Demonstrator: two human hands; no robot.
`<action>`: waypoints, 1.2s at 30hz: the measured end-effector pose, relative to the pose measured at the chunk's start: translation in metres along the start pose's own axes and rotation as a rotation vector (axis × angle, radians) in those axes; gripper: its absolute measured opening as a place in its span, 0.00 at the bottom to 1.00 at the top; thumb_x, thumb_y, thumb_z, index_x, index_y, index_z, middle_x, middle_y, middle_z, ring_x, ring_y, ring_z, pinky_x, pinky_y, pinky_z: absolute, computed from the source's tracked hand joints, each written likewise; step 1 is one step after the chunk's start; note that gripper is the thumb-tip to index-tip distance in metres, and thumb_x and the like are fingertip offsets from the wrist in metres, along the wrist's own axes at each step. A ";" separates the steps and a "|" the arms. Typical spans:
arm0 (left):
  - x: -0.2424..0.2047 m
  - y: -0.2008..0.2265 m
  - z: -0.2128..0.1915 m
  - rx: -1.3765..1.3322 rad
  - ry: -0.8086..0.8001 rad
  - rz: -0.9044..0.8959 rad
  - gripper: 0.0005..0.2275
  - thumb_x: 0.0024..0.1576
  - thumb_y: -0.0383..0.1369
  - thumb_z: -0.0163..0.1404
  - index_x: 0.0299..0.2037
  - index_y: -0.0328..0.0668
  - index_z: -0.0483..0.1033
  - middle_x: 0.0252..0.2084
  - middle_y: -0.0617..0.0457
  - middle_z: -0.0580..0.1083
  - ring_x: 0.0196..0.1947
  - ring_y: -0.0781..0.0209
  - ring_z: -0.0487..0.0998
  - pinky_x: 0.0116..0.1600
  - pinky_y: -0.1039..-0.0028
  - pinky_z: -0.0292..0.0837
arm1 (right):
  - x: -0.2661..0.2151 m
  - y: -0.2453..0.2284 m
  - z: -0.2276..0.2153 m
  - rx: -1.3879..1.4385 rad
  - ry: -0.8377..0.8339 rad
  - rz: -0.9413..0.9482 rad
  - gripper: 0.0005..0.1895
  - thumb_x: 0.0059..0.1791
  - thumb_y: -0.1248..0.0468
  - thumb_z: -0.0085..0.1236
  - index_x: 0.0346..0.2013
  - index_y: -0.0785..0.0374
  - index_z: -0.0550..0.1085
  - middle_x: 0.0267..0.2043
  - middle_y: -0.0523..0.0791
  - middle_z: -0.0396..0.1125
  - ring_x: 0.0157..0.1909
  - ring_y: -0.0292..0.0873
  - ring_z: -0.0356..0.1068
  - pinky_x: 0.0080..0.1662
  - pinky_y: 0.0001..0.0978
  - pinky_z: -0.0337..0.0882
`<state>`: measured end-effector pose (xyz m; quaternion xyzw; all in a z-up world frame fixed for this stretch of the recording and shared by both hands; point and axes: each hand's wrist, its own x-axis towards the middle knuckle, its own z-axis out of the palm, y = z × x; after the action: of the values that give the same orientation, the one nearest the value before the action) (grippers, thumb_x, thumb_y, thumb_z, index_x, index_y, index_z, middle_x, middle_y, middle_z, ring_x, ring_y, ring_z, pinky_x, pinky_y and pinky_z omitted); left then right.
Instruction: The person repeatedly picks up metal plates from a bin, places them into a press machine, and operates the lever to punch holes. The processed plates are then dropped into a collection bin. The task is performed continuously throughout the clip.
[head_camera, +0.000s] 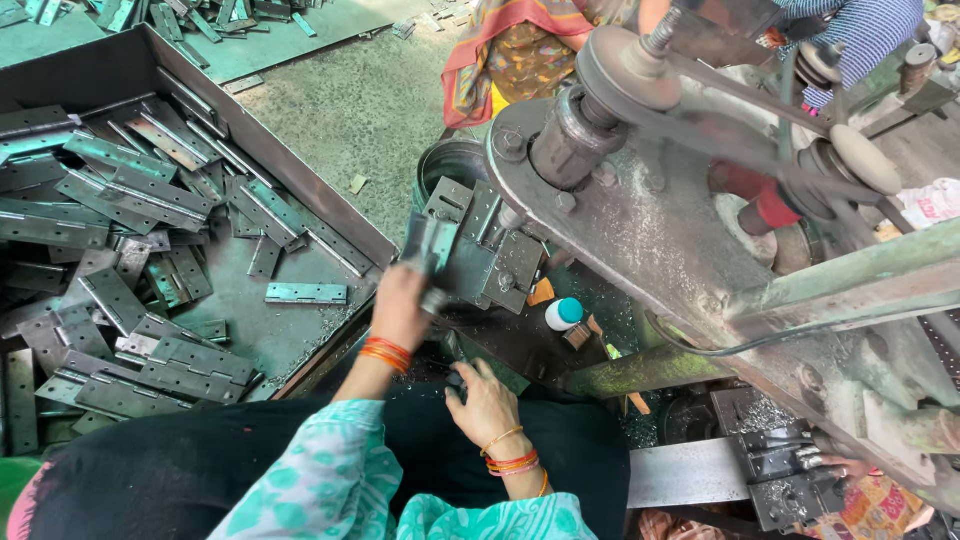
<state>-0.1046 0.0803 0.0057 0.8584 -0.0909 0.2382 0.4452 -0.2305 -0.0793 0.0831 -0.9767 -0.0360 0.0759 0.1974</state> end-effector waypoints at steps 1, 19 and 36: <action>-0.001 0.015 0.003 0.269 -0.195 0.104 0.20 0.54 0.34 0.55 0.58 0.39 0.75 0.57 0.44 0.69 0.63 0.44 0.65 0.69 0.49 0.55 | 0.000 0.000 0.001 -0.003 0.005 -0.004 0.21 0.46 0.56 0.60 0.53 0.54 0.74 0.51 0.47 0.68 0.47 0.55 0.74 0.47 0.48 0.74; 0.026 -0.007 0.071 0.290 -0.379 0.383 0.23 0.50 0.24 0.47 0.58 0.47 0.75 0.63 0.50 0.71 0.65 0.49 0.68 0.74 0.59 0.54 | 0.013 0.020 0.017 -0.140 -0.150 0.032 0.27 0.46 0.53 0.62 0.58 0.54 0.71 0.53 0.54 0.67 0.51 0.62 0.72 0.51 0.53 0.73; 0.020 0.018 0.045 0.660 -0.327 0.136 0.13 0.58 0.35 0.45 0.47 0.46 0.81 0.68 0.52 0.67 0.73 0.41 0.55 0.74 0.40 0.41 | -0.010 0.050 0.078 -0.014 -0.046 0.014 0.30 0.43 0.57 0.64 0.59 0.53 0.68 0.62 0.55 0.62 0.51 0.63 0.71 0.50 0.54 0.74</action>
<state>-0.0792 0.0345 0.0064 0.9744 -0.1360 0.1433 0.1073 -0.2510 -0.0967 -0.0057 -0.9762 -0.0344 0.0995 0.1894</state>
